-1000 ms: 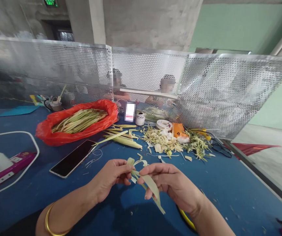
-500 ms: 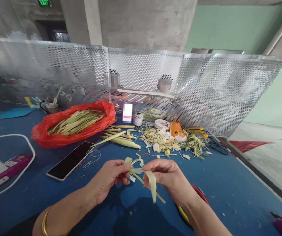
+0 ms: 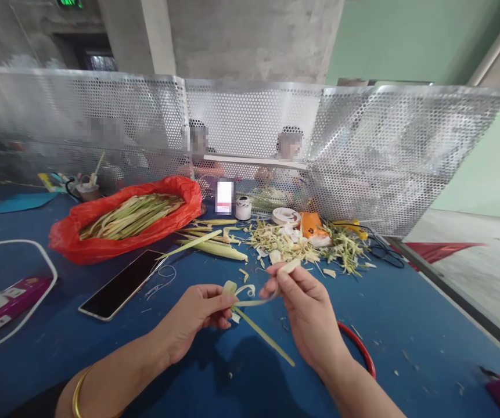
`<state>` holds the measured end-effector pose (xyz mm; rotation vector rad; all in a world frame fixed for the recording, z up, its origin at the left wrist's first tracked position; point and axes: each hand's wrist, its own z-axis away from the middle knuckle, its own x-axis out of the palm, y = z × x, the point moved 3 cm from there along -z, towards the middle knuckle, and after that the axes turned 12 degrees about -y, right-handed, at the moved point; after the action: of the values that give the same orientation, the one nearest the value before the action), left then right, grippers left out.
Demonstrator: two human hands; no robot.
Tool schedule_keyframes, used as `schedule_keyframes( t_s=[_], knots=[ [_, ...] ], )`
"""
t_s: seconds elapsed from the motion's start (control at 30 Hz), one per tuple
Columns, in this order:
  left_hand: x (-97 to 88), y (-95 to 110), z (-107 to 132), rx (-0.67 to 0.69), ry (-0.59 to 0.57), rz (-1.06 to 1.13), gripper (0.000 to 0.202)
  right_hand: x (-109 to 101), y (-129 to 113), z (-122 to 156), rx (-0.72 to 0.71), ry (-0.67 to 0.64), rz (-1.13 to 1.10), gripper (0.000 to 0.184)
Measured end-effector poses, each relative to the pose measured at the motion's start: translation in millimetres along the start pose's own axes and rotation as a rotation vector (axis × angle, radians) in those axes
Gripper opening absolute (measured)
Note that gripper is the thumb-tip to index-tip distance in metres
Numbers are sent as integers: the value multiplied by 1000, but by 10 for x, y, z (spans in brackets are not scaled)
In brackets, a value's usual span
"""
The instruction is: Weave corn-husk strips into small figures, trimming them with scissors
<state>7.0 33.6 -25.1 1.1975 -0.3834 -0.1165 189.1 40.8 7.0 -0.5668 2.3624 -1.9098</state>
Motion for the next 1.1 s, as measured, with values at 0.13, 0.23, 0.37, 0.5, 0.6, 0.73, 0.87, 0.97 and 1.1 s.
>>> schedule_keyframes(
  t_s=[0.13,0.23,0.37,0.5,0.6,0.73,0.87,0.97,1.1],
  knots=[
    [17,11,2,29,-19,-46,29,92,17,15,163,-167,456,26],
    [25,16,-1,74,-13,-74,28,118,45,41,212,-237,686,27],
    [31,28,1,110,9,-143,25,129,97,72,297,-344,702,26],
    [55,64,28,165,28,-289,19,132,148,69,383,-371,594,23],
    [73,82,50,178,51,-385,16,128,200,65,427,-377,498,20],
    [86,85,58,179,67,-450,16,114,245,69,451,-374,447,16],
    [88,69,57,187,62,-507,15,142,221,71,428,-371,506,21],
    [91,55,62,188,52,-566,13,161,180,65,353,-308,603,21],
    [97,50,79,199,57,-643,15,161,163,63,269,-260,684,23]
  ],
)
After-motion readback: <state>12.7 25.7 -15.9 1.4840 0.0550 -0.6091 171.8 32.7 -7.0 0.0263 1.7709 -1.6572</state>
